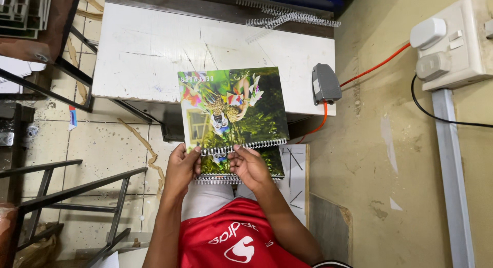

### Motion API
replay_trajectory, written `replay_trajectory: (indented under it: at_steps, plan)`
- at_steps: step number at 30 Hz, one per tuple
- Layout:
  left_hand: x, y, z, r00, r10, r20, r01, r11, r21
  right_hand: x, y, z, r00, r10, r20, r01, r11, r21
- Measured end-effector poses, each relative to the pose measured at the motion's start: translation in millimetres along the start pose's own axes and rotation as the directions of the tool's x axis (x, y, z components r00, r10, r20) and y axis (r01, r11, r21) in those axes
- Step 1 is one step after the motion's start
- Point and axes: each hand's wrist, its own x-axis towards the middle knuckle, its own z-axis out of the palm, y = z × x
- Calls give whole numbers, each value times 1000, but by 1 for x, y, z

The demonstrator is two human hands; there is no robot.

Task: The person handles a white plastic spiral binding coil and a printed calendar sheet, inserting the coil into the punched holes to bind the pages. They repeatedly flip through the assembled calendar to check the binding and then place it on a stack.

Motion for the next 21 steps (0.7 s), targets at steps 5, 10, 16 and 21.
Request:
replay_trajectory:
  at_steps: [5, 10, 16, 21]
  plan:
    - [5, -16, -5, 998, 28, -50, -31, 998, -53, 2, -7, -22, 992, -90, -84, 93, 995, 30]
    - [17, -32, -13, 985, 93, -143, -98, 995, -28, 3, -39, -67, 978, -172, -116, 176, 984, 30]
    - [10, -16, -9, 974, 133, -184, -126, 991, 54, 3, -58, -90, 952, -280, -123, 268, 958, -105]
    - [6, -10, -15, 998, 49, -45, -50, 999, -7, 2, -68, -78, 897, -421, -139, 392, 900, -191]
